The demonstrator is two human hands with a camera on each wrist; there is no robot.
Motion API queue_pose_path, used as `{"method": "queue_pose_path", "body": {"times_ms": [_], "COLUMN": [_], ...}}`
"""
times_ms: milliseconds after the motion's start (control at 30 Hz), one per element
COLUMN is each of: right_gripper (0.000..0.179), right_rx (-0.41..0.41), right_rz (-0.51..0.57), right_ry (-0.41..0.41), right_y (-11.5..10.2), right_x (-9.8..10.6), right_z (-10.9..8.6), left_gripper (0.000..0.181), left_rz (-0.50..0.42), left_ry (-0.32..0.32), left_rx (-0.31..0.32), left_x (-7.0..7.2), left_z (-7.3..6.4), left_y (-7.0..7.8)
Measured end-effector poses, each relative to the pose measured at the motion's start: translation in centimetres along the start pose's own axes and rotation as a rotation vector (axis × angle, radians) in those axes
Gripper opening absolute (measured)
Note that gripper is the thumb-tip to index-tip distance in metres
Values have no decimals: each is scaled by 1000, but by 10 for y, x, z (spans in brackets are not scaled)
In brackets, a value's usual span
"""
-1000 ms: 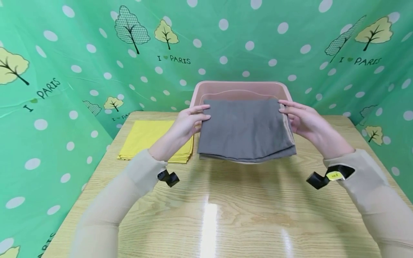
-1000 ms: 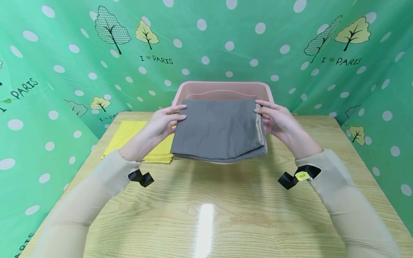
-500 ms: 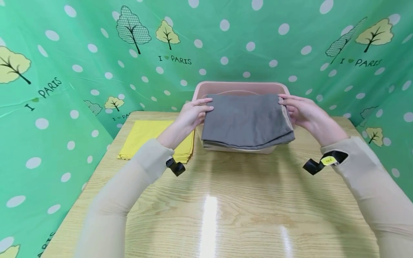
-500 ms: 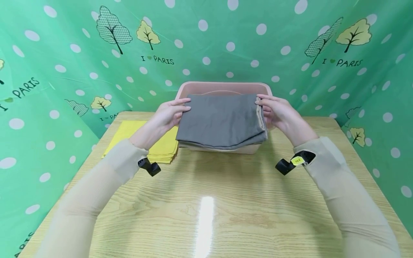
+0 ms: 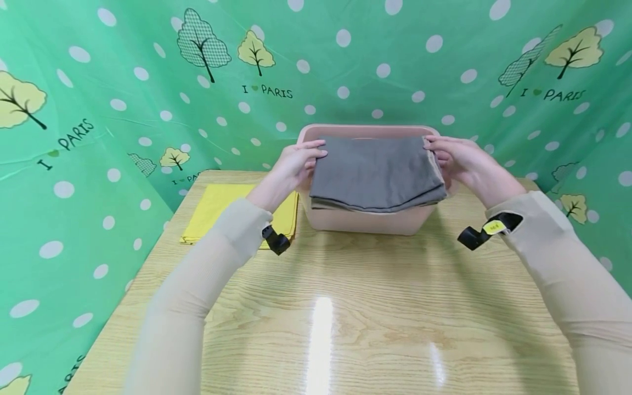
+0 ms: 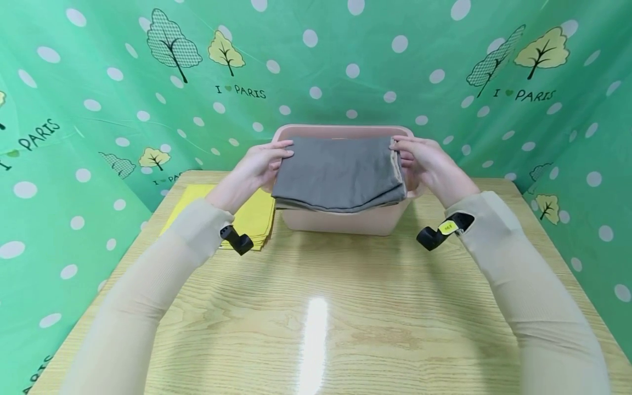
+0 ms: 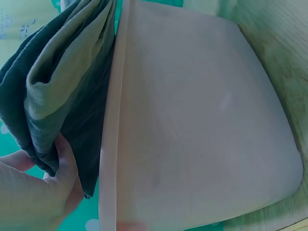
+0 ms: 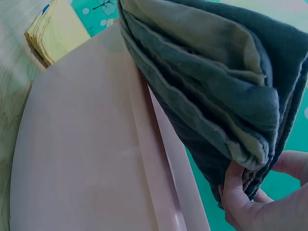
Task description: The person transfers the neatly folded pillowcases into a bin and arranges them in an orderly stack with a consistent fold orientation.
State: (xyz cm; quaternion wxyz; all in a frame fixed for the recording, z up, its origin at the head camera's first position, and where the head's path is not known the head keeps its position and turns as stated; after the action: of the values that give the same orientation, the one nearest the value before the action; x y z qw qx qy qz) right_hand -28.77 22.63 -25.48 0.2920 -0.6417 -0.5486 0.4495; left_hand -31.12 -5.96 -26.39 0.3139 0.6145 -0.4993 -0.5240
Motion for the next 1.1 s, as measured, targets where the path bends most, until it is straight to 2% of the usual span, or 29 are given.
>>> {"method": "queue_pose_path", "body": {"times_ms": [167, 333, 467, 633, 800, 867, 967, 1100], "right_gripper": [19, 20, 25, 20, 58, 65, 51, 20], "right_rx": [-10, -38, -48, -62, -78, -73, -68, -66], "right_rz": [-30, -52, -50, -42, -60, -87, -92, -86], "right_ry": [12, 77, 115, 128, 143, 160, 167, 154], "right_y": [-5, -12, -17, -21, -26, -27, -29, -30], "right_x": [-2, -4, -4, -4, -4, -4, -4, -4], "right_z": [4, 10, 17, 25, 30, 33, 36, 39], "left_gripper": [39, 38, 37, 36, 37, 38, 39, 39], "left_rz": [51, 96, 105, 117, 115, 128, 166, 191], "left_ry": [34, 74, 101, 118, 112, 109, 106, 119], "left_rx": [14, 13, 25, 40, 33, 29, 35, 46], "left_x": [1, -1, -3, -3, -3, -3, -3, -3], "left_z": [7, 13, 19, 25, 30, 33, 36, 38], "left_y": [4, 9, 12, 12, 12, 12, 12, 11]}}
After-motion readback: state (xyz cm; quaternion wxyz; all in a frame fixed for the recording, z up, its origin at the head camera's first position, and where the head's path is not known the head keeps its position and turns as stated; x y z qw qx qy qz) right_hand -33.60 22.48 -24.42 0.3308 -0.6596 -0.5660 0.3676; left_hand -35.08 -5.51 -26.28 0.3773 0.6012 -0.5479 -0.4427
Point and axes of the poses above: each hand's wrist, its own z-axis towards the middle knuckle, its own x-axis out of the back of the hand, y = z × x, the point moved 5 cm from there along z, towards the middle knuckle, and after that the axes turned 3 degrees about -z, right-handed, at the moved point
